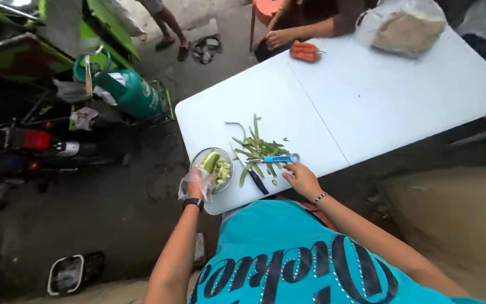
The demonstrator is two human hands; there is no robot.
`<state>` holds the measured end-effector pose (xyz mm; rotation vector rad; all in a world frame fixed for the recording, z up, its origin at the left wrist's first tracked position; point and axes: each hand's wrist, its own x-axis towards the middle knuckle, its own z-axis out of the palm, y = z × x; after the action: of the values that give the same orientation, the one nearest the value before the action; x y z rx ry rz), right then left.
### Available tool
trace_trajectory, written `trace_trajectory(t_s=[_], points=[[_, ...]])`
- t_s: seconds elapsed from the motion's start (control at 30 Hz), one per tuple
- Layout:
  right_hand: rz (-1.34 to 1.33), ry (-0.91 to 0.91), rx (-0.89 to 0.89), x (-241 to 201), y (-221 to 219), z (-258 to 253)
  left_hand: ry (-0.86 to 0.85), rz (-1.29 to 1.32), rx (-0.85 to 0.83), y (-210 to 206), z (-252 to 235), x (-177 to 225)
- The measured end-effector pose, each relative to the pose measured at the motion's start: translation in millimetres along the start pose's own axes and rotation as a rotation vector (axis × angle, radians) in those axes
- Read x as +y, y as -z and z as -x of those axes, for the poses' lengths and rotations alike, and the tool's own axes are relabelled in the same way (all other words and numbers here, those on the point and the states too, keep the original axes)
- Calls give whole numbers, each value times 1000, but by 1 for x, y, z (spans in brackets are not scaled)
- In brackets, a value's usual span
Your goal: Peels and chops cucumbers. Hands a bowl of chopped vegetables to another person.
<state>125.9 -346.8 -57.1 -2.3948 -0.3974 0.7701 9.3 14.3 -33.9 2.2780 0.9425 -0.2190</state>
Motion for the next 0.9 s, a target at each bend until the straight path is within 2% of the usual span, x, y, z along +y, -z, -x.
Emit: trace_trajectory(t_s=[0.13, 0.2, 0.37, 0.53, 0.67, 0.77, 0.9], points=[[133, 135, 180, -1, -6, -13, 63, 172, 47, 13, 20, 19], [184, 238, 214, -5, -9, -23, 107, 217, 50, 18, 26, 24], [313, 375, 173, -5, -20, -62, 5, 804, -49, 23, 42, 45], [404, 390, 137, -5, -19, -78, -141, 1285, -183, 42, 66, 81], [347, 405, 96, -8, -11, -80, -219, 1552, -387, 47, 73, 98], [238, 316, 55, -15, -2, -73, -312, 1617, -445, 53, 78, 113], [101, 213, 72, -18, 11, -58, -241, 1729, -572, 54, 75, 121]])
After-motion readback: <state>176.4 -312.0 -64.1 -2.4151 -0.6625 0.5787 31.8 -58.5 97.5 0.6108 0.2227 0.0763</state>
